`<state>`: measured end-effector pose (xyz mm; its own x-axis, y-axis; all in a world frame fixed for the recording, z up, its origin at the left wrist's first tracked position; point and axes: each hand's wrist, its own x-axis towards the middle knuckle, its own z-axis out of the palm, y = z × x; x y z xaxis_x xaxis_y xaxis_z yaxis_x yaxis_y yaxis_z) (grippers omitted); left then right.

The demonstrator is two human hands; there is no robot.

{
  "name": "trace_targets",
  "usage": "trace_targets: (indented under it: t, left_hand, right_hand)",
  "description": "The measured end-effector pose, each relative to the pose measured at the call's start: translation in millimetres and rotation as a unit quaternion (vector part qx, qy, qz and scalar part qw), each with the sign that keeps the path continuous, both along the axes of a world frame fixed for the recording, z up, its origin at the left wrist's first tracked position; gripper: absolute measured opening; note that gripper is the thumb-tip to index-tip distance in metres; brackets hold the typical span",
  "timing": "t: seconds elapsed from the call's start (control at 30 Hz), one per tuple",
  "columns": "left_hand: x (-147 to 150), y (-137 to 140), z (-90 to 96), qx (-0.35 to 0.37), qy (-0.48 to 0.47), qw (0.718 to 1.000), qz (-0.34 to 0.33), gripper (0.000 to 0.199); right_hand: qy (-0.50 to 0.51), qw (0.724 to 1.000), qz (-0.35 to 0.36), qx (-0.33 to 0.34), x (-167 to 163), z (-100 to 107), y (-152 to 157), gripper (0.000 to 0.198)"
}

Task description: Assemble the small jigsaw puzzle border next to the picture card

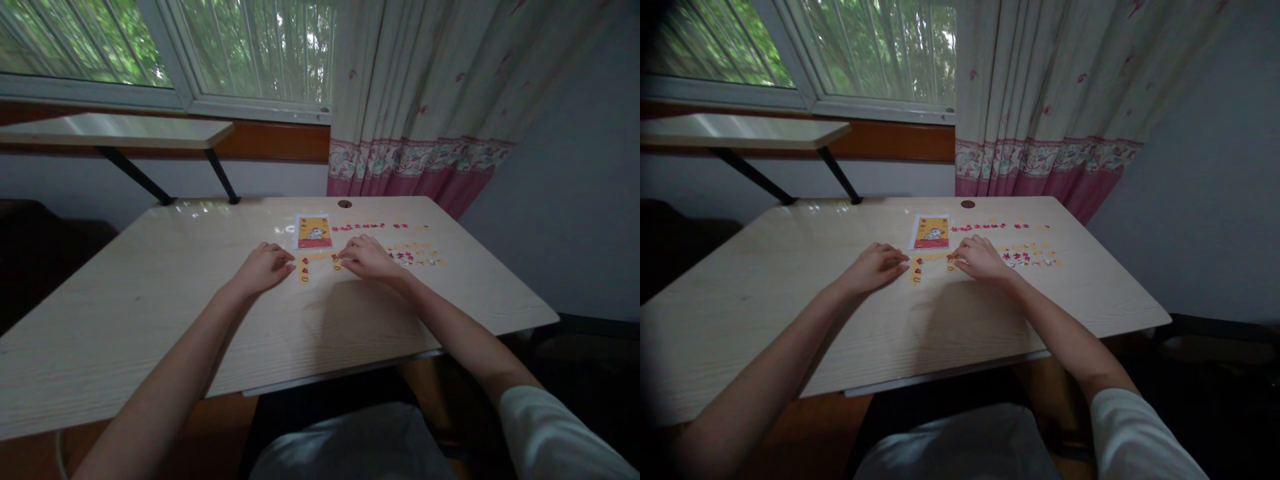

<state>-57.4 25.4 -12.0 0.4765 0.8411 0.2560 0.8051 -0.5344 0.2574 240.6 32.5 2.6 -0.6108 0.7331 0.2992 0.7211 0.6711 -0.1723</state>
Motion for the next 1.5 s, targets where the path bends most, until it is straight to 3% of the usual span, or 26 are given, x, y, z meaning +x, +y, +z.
trace_targets:
  t: [0.13,0.37,0.73,1.5]
  left_hand:
    - [2,0,-3.1,0.005,0.011,1.0,-0.002,0.037]
    - [8,-5,-1.3,0.005,0.014,1.0,-0.027,0.047]
    - [5,-1,-8.1,0.0,0.017,1.0,-0.022,0.05]
    - [3,1,-11.2,0.004,0.007,0.999,-0.043,0.052]
  right_hand:
    - [-0.016,1.0,-0.017,-0.007,12,3,6,0.026]
    - [-0.025,0.999,-0.009,-0.042,4,-4,6,0.035]
    - [-0.046,0.996,-0.01,-0.08,3,-7,7,0.043]
    - [-0.022,0.994,-0.016,-0.103,0,-9,6,0.038]
